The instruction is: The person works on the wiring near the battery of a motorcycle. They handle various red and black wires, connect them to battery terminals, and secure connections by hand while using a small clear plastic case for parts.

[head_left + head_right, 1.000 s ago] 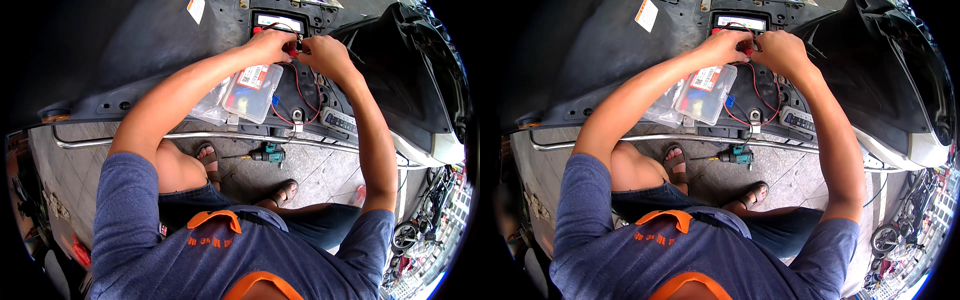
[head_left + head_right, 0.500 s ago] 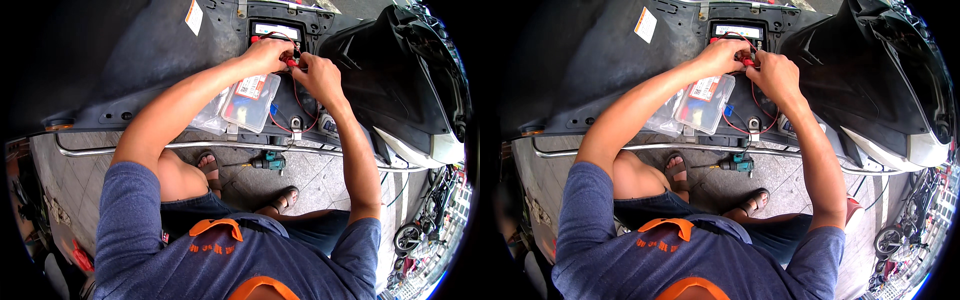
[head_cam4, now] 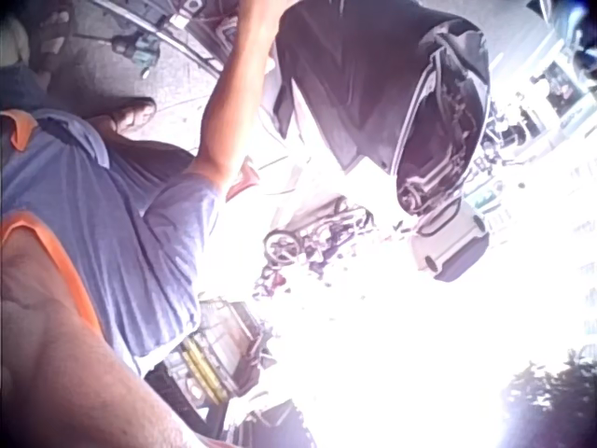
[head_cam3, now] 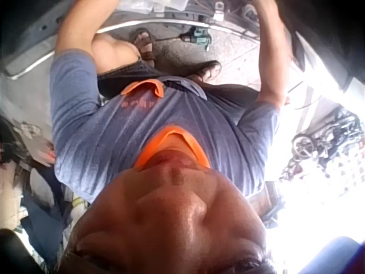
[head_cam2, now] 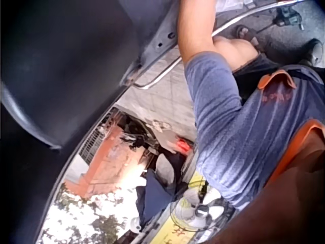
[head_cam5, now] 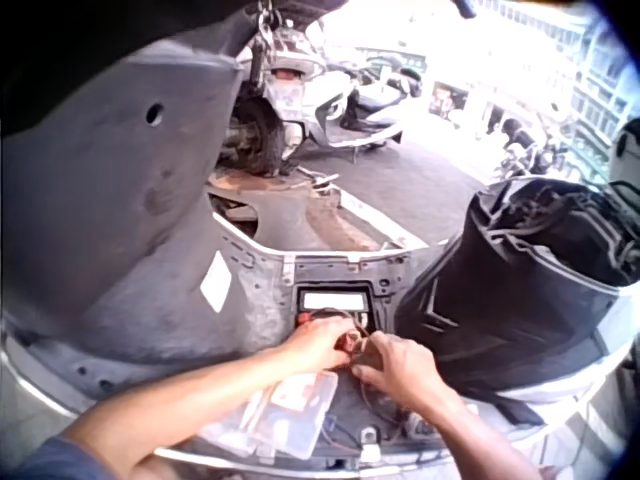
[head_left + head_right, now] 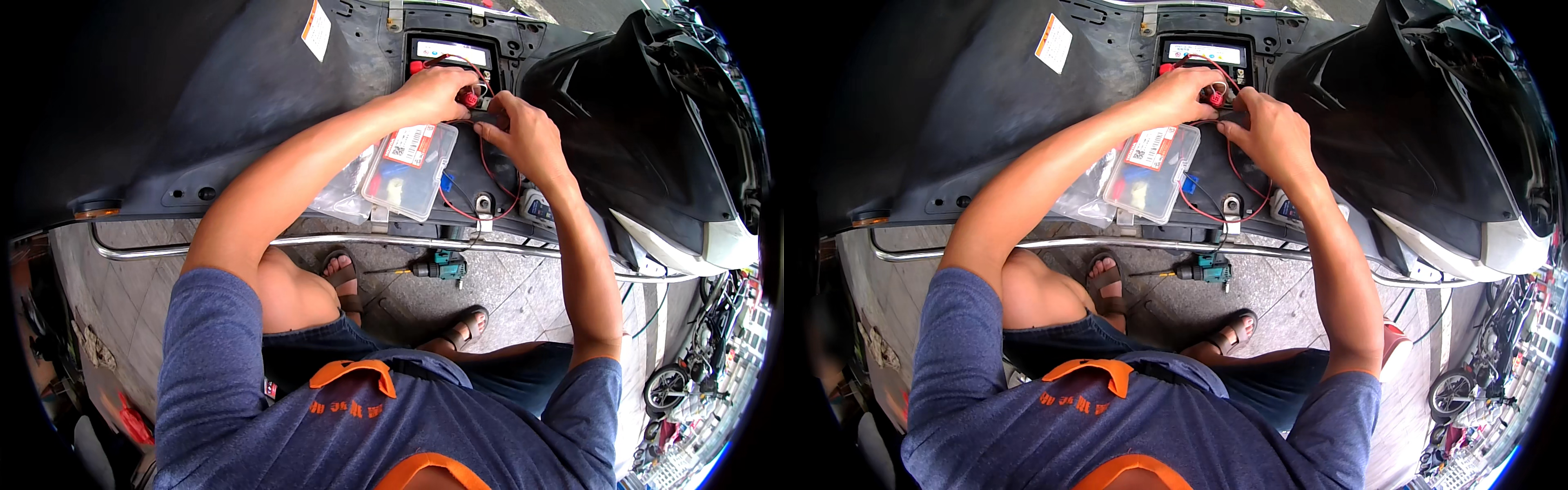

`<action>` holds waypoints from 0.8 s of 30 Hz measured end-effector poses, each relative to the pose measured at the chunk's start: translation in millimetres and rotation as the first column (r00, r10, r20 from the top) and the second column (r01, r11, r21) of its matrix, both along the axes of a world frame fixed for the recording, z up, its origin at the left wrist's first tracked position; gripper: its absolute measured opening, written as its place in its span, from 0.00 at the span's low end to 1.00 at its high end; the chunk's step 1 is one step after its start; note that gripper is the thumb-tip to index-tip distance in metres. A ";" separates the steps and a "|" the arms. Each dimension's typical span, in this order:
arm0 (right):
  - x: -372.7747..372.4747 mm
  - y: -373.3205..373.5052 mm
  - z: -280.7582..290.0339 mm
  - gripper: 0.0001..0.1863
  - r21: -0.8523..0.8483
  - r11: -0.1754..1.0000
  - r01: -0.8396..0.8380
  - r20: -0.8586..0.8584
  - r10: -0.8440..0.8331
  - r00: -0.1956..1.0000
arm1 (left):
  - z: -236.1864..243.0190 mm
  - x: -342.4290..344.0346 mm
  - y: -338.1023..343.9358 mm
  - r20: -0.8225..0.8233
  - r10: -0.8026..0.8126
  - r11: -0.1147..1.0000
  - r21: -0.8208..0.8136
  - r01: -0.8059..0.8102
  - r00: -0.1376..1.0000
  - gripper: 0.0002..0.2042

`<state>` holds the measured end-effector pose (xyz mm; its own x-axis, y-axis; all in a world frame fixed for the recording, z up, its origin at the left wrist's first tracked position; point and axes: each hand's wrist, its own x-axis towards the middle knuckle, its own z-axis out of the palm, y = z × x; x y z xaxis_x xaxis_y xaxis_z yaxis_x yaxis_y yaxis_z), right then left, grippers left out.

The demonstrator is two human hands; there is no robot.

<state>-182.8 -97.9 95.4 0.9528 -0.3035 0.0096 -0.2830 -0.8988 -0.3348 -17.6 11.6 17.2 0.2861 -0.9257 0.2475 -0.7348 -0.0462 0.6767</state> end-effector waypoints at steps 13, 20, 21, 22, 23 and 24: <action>-55.7 -3.7 15.7 0.14 0.158 0.987 -0.017 0.148 -0.006 0.989 | -0.6 5.3 0.2 -0.143 -0.029 0.998 0.058 0.038 0.989 0.26; -79.1 0.8 32.1 0.12 0.185 0.980 -0.076 0.170 0.044 0.985 | 18.7 5.6 13.9 -0.297 0.065 0.982 0.190 -0.008 0.953 0.22; -81.8 0.1 33.9 0.12 0.189 0.978 -0.091 0.195 0.054 0.979 | 21.0 7.9 17.6 -0.387 0.106 0.975 0.222 -0.018 0.916 0.21; -84.9 -0.7 36.3 0.12 0.202 0.975 -0.096 0.207 0.054 0.977 | 31.5 6.4 24.9 -0.344 0.113 0.969 0.244 -0.028 0.932 0.19; -89.8 -3.2 36.9 0.12 0.218 0.970 -0.105 0.224 0.055 0.973 | 42.8 6.0 30.7 -0.332 0.107 0.966 0.258 -0.020 0.937 0.19; -91.7 -5.4 39.3 0.11 0.204 0.971 -0.123 0.257 0.068 0.964 | 55.8 7.5 37.8 -0.272 0.094 0.962 0.273 -0.016 0.958 0.18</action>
